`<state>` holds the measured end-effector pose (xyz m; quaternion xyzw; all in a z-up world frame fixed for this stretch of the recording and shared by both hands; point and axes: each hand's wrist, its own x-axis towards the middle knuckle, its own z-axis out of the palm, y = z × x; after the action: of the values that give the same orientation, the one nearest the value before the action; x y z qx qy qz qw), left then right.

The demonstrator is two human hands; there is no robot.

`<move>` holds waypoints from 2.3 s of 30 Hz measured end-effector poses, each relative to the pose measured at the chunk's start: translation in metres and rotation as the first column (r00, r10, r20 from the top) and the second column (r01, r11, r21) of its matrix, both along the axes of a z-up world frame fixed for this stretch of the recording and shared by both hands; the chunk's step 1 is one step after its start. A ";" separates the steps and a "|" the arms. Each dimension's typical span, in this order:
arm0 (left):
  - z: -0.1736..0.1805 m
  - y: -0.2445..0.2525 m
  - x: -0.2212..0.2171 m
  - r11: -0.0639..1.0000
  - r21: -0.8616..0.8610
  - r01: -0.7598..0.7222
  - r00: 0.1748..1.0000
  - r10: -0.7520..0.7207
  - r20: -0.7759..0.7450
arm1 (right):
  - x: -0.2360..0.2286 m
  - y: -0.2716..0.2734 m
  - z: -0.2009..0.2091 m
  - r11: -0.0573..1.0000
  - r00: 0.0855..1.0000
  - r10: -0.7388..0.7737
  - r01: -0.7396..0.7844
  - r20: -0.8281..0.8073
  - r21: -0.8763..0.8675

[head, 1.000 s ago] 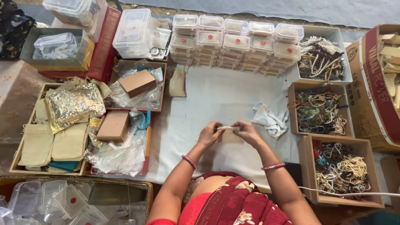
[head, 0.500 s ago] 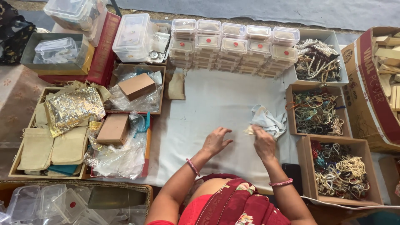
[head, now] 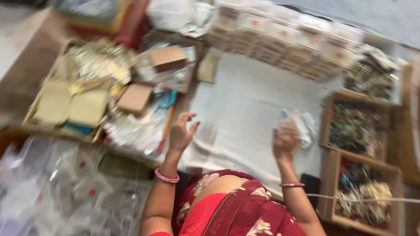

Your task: The person wipes a dark beaded necklace with a white cloth on a white tablecloth. They then place the necklace into a small plastic container and a beige pouch. Finally, they wipe the inside of the plastic container with the cloth.

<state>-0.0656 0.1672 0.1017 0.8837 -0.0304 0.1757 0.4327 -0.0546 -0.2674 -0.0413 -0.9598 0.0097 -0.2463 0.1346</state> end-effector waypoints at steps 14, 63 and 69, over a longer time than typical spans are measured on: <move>0.040 0.221 -0.174 0.394 0.438 -0.808 0.497 0.855 0.150 | 0.077 -0.017 0.029 0.979 0.979 0.123 -0.147 0.162 0.142; -0.109 0.271 -0.219 0.407 0.606 -0.684 -0.002 0.829 -0.559 | 0.002 0.121 0.046 0.845 0.831 0.530 -0.535 -0.169 0.018; -0.177 0.228 -0.202 0.616 0.429 -0.661 0.044 0.602 -0.798 | -0.002 0.117 0.043 0.840 0.827 0.536 -0.542 -0.171 0.011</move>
<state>-0.2679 0.3947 -0.0755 0.7334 0.6011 -0.1567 0.2761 -0.0571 -0.1508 0.0021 -0.9431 -0.2546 -0.1172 0.1792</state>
